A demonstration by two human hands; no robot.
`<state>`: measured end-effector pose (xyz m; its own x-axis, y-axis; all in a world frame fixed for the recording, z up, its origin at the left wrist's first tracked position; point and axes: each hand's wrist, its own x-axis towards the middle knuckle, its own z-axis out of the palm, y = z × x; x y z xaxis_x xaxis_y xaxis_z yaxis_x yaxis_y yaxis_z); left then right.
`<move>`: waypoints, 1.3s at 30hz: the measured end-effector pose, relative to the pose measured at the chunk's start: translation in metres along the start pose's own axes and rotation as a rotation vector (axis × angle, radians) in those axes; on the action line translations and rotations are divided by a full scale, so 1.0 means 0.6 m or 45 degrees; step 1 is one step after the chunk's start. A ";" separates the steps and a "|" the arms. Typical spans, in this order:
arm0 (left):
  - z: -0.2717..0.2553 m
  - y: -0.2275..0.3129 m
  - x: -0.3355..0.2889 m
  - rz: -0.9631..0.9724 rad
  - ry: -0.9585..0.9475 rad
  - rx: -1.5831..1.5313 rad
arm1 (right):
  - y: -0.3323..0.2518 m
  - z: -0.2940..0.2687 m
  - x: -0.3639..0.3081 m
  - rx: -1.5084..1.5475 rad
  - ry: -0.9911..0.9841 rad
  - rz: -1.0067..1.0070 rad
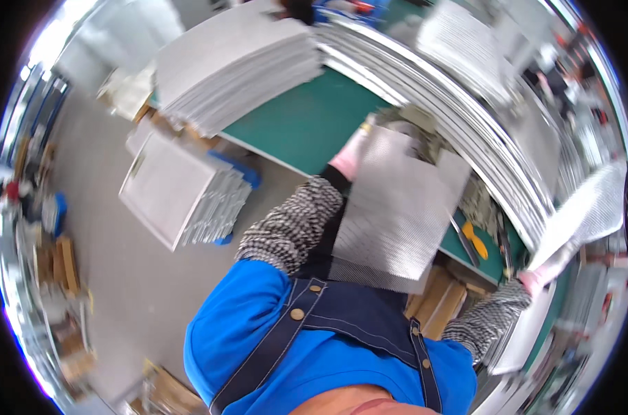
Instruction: The person assembles air filters by placing a mesh screen into a white frame and securing it with a hammer and small metal clips. They repeatedly pick up frames and screens, align them, and hammer the clips into place before stacking the finished units.
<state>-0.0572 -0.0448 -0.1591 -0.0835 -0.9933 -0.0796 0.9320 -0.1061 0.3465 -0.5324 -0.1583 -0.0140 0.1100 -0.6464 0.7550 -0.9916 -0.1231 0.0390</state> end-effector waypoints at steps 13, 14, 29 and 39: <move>0.000 -0.009 0.008 -0.025 -0.062 0.053 | -0.256 -0.034 -0.295 1.924 -1.324 0.868; 0.005 -0.009 0.005 -0.019 -0.046 0.053 | -0.251 -0.026 -0.302 1.916 -1.326 0.871; -0.001 -0.008 0.003 0.162 -0.093 0.268 | -0.143 0.003 -0.134 1.023 -1.094 0.053; 0.022 -0.014 -0.024 0.226 0.047 0.809 | 0.179 0.355 0.193 0.246 -0.725 0.309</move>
<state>-0.0688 -0.0302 -0.1484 0.0753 -0.9972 0.0017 0.5397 0.0422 0.8408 -0.6120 -0.4067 -0.0616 -0.0443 -0.9646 0.2601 -0.9686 -0.0223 -0.2477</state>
